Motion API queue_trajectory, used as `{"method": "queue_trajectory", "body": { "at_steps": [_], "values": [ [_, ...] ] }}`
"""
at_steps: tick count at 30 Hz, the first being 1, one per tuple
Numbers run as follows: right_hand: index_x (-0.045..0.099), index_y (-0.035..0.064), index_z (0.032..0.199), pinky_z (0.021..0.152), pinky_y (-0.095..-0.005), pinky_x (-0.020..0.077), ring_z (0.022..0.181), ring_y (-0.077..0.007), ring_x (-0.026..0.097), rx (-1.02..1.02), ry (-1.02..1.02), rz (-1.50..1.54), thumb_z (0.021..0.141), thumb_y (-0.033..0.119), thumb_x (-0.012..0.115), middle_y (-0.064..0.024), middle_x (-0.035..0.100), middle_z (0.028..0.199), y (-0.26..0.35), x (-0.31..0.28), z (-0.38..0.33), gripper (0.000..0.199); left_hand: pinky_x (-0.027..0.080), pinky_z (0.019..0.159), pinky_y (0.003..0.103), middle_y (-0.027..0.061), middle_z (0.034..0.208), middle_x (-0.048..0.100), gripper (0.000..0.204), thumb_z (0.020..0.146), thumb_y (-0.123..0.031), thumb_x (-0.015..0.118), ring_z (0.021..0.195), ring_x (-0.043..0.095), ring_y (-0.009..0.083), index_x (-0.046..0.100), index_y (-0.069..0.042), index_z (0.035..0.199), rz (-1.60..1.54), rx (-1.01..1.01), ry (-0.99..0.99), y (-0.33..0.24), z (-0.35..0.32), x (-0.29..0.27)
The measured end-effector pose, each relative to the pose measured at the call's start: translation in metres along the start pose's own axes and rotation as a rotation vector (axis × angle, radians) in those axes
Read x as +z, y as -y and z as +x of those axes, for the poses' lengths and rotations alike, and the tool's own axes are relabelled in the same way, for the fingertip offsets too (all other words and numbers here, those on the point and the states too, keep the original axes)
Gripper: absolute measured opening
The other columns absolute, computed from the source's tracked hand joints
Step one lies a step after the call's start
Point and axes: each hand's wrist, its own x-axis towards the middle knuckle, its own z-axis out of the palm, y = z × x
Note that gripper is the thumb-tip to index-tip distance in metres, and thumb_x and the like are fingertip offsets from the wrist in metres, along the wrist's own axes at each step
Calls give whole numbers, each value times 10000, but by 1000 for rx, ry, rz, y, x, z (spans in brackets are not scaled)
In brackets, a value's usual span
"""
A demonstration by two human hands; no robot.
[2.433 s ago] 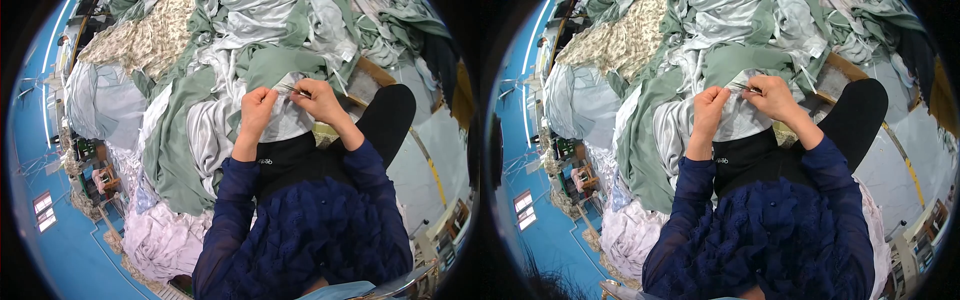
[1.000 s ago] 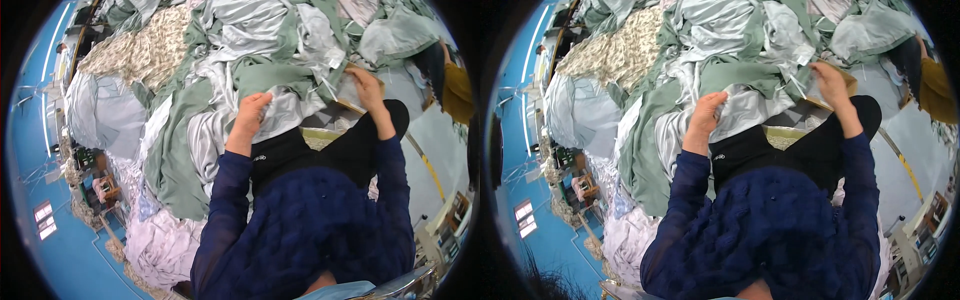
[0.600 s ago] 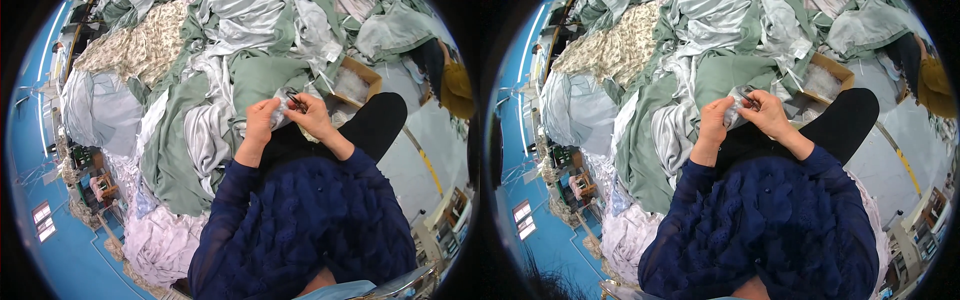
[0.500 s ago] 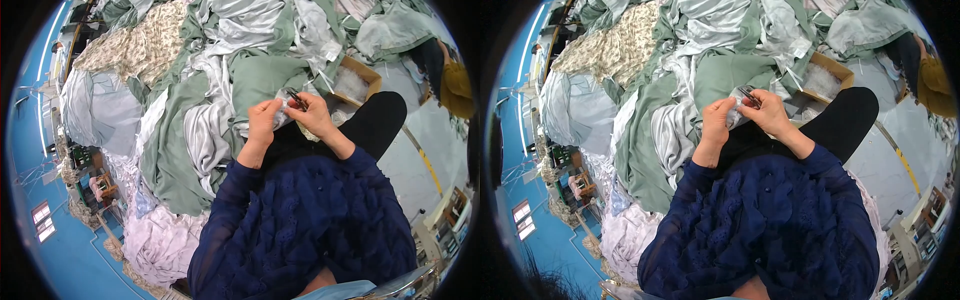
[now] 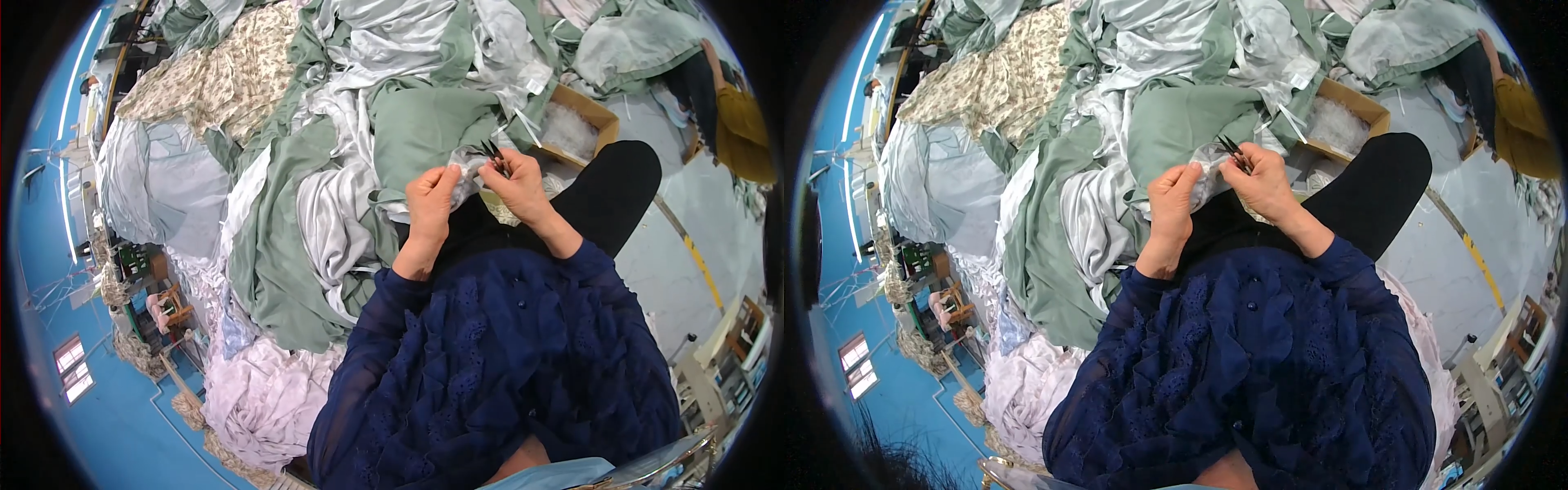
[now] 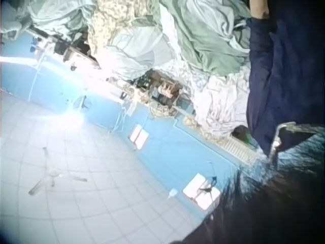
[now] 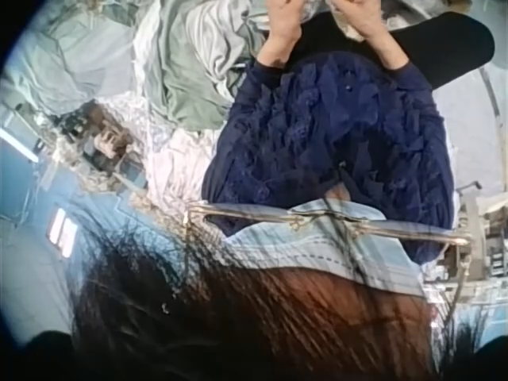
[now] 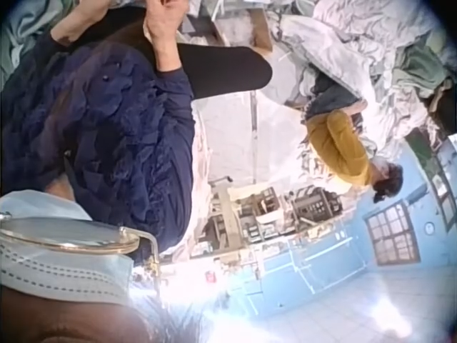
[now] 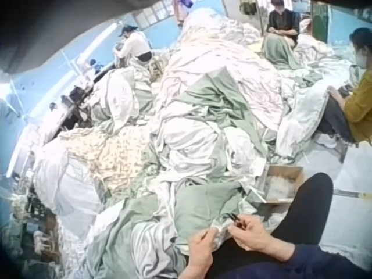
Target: Trimming loose threads from fabric pillow covers using thread snips.
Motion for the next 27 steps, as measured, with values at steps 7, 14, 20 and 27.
{"method": "queue_trajectory", "body": {
  "at_steps": [7, 14, 20, 27],
  "values": [
    [589, 12, 830, 580, -198, 384, 656, -16, 452, -46, -109, -68, 862, 96, 689, 61, 544, 727, -14, -8, -4, 135, 364, 572, 184, -56, 718, 592, 154, 920, -125, 676, 633, 468, 15, 678, -3, 826, 14, -67, -28, -1, 0, -4],
    [630, -6, 999, 622, -227, 428, 699, -48, 504, -8, 109, -136, 917, 160, 649, 5, 587, 783, 4, -1, -20, 186, 373, 564, 198, -42, 727, 577, 170, 940, -130, 646, 625, 469, 28, 650, -9, 820, -45, -38, 5, -7, -6, 0],
    [625, -2, 1127, 703, -251, 445, 786, -145, 573, -176, 69, -322, 946, 144, 587, -57, 611, 912, 6, -1, -42, 235, 507, 685, 250, 37, 858, 658, 87, 948, -103, 619, 724, 610, 111, 620, -16, 951, -400, -317, -26, 6, -3, -5],
    [649, -8, 1068, 632, -233, 445, 722, -87, 564, -26, -27, -300, 885, 98, 681, -32, 626, 843, 2, -6, -64, 214, 515, 836, 317, 52, 969, 637, 98, 958, -116, 608, 891, 615, 169, 533, -66, 996, -706, -430, -24, 27, -10, 17]
  ]
}}
